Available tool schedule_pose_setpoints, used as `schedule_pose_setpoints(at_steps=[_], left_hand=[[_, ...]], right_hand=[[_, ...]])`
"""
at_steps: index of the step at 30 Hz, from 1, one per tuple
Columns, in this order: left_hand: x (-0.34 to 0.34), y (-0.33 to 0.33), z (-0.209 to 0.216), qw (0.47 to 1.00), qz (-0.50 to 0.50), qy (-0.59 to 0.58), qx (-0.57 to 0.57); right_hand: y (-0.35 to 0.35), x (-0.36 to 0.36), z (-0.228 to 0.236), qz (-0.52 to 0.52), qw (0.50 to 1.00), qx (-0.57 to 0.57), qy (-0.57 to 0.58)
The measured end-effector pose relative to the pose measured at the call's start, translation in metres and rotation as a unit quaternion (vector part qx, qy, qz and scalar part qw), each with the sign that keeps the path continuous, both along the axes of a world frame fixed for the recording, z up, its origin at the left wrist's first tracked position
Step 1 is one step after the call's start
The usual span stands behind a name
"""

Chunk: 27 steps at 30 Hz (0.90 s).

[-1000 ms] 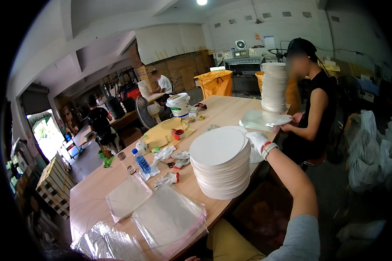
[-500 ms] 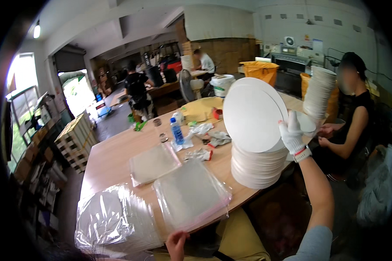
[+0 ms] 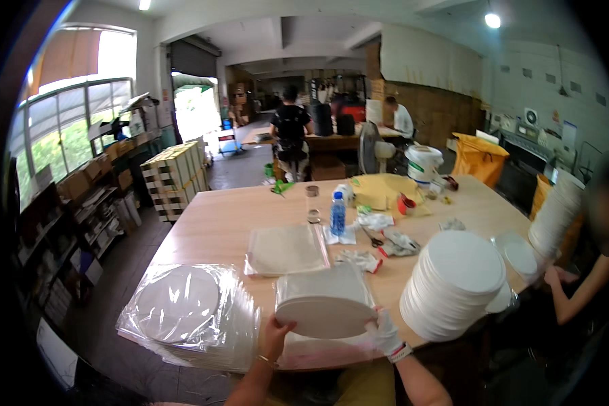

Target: The person repeatedly picks up white circular discs from a stack and places them into clear plastic bags on a table. The person wears gloves and works in a warehouse environment with other people visible in the background. The task involves handling the discs one at a time and stacking the packaged items.

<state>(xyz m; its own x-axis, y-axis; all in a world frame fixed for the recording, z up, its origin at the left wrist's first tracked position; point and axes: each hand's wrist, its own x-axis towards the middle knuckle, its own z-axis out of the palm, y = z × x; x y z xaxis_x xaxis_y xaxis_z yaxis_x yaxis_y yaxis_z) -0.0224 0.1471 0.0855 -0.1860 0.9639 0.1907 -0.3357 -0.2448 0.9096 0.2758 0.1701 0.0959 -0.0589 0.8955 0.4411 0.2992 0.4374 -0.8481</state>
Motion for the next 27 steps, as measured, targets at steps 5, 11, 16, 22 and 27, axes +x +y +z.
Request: schedule_pose_setpoints(at_steps=[5,11,16,22,27], left_hand=[[0.007,-0.003,-0.025,0.996,0.086,0.018,0.018],[0.005,-0.005,0.012,0.984,0.08,0.149,-0.053],[-0.005,-0.01,-0.014,0.86,0.091,0.496,0.079],[0.015,-0.009,-0.036,0.63,-0.018,0.772,0.082],[0.015,0.025,-0.046,0.644,0.008,0.761,0.073]], right_hand=[[0.013,-0.009,-0.013,0.053,0.994,0.034,-0.091],[0.002,0.018,0.017,0.003,0.914,0.098,-0.393],[-0.065,0.066,0.013,-0.113,0.939,0.169,-0.276],[-0.176,0.094,-0.004,-0.031,0.904,-0.311,0.292],[-0.2,0.067,-0.012,0.013,0.873,-0.404,0.274]])
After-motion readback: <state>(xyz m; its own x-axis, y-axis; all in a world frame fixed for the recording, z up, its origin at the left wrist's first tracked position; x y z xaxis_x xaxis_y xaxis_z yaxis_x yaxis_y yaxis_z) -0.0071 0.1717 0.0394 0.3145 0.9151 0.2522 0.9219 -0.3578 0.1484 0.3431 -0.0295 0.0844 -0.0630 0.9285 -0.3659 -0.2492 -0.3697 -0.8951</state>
